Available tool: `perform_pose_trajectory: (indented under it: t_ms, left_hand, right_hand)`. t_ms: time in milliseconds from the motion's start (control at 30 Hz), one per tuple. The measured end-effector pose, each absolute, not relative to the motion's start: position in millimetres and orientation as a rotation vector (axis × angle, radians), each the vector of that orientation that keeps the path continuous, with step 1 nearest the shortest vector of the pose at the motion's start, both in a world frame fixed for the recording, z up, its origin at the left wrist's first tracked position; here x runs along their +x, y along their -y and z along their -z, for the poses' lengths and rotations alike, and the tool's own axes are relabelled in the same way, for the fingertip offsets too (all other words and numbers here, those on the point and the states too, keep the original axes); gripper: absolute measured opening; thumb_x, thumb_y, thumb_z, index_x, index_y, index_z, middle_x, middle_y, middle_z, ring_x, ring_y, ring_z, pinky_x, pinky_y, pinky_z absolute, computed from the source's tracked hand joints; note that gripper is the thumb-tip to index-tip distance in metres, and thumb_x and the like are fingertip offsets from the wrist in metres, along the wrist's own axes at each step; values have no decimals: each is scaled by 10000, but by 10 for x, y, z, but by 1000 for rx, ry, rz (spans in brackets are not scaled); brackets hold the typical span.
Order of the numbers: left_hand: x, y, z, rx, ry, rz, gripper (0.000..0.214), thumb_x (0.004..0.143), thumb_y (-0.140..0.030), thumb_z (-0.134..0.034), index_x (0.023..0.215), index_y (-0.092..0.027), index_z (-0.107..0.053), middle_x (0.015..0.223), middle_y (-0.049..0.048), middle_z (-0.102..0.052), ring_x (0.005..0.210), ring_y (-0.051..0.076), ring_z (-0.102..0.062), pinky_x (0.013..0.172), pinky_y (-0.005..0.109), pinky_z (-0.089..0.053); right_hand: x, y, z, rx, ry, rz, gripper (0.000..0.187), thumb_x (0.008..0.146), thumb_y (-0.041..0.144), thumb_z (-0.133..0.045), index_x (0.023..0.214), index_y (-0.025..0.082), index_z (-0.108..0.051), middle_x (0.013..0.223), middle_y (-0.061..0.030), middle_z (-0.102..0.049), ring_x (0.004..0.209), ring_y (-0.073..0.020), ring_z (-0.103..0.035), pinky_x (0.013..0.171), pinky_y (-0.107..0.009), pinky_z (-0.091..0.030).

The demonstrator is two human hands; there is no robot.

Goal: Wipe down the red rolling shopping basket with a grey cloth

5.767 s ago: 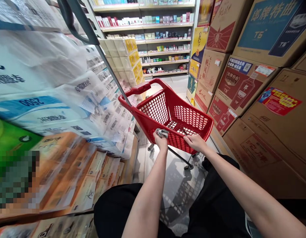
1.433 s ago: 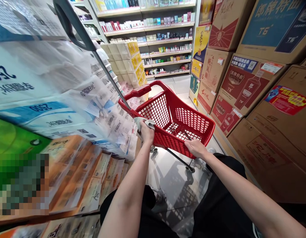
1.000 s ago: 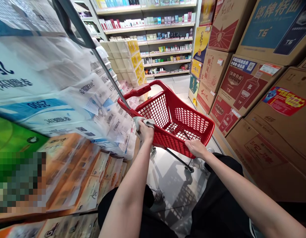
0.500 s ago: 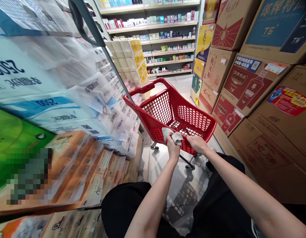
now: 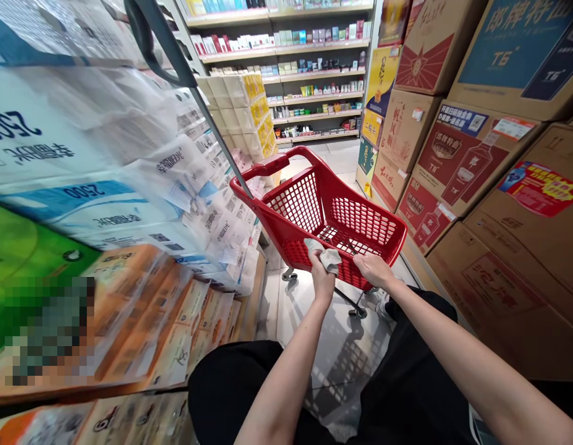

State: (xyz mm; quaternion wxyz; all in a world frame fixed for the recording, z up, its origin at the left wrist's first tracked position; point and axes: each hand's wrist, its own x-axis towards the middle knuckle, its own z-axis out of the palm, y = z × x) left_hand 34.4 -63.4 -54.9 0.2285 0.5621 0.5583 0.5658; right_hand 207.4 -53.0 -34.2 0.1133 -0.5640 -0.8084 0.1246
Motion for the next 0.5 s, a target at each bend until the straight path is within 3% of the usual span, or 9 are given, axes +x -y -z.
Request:
perform_pose_trajectory:
  t_ms: [133,500]
  left_hand:
    - [172,434,519,1429,-1688,-1690,471,787,-177,-532,1226,-157,-364,1179,140,-546,1066,204,-552,935,314,-409]
    - [229,487,604,1426,-1807,-1509,608,832,-230,-522,1369,-137,-253,1210,159,-568,1034,213,-591,875,291,-440]
  right_hand:
    - [2110,596,331,-1651,2399,-374,496,980,389,-138,796,206,-561,780,-32,-643,751,-148,-564,641,-240,-285]
    - [2090,603,329,-1644,2414,-357,458,973,373,-175,795,208,-563,764,-29,-635,738,-147,-559,636,-239,-274]
